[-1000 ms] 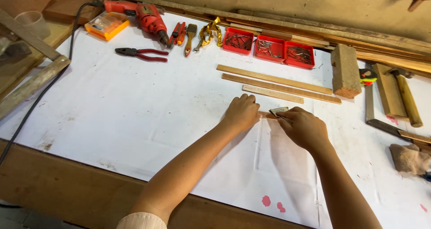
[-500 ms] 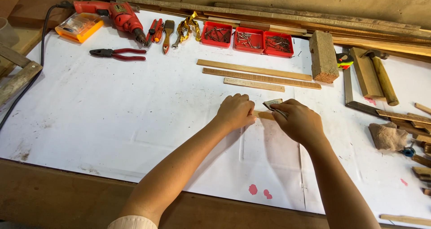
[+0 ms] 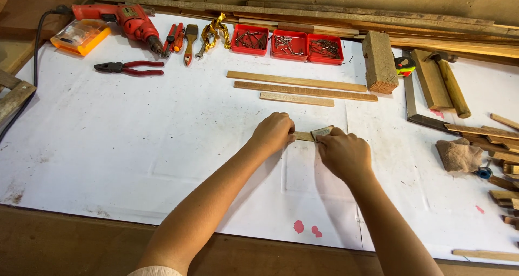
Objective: Sanding thin wooden strips with sandpaper on a workbench.
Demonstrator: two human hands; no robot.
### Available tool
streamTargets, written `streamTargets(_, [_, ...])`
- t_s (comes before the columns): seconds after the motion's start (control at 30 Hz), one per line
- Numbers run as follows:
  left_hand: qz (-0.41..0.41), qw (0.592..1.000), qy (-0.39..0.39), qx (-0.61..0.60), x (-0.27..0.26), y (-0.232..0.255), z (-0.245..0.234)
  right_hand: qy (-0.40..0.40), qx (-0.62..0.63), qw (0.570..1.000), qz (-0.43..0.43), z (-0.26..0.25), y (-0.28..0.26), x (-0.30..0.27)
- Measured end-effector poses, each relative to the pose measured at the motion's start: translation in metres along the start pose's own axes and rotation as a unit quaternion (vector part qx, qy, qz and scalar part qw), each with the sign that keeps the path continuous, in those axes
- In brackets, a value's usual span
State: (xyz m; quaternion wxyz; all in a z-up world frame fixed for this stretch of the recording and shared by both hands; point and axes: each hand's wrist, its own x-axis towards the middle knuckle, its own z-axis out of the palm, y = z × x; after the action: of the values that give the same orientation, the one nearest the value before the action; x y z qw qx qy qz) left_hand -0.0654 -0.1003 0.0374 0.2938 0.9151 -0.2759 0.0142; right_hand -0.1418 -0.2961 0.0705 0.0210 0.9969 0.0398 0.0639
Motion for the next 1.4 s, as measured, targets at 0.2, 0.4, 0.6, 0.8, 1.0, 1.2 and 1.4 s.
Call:
streamTargets(0.2, [-0.041, 0.999, -0.032, -0.002, 0.003, 0.006, -0.004, -0.027, -0.065, 0.997, 0.037, 0.001, 0.018, 0.003])
streamTargets(0.4, [-0.014, 1.000, -0.016, 0.021, 0.009, -0.004, 0.006, 0.051, -0.050, 0.997, -0.039, 0.018, -0.043, 0.011])
streamTargets(0.6, [-0.056, 0.997, -0.044, -0.013, 0.003, 0.007, -0.009, -0.001, -0.041, 0.999, -0.022, 0.001, -0.017, 0.002])
streamTargets(0.8, [-0.051, 0.998, -0.029, -0.017, 0.003, 0.003, -0.004, -0.031, -0.045, 0.998, 0.037, -0.002, 0.012, -0.004])
streamTargets(1.0, [-0.065, 0.997, -0.033, -0.029, 0.004, 0.004, -0.006, 0.037, -0.073, 0.996, -0.029, 0.012, -0.043, 0.004])
streamTargets(1.2, [0.006, 0.999, -0.032, -0.012, -0.008, -0.015, -0.014, -0.009, -0.025, 0.999, -0.044, -0.015, -0.043, 0.003])
streamTargets(1.4, [-0.017, 0.999, 0.002, 0.037, -0.031, -0.041, -0.029, -0.060, 0.079, 0.993, -0.060, -0.018, -0.019, 0.016])
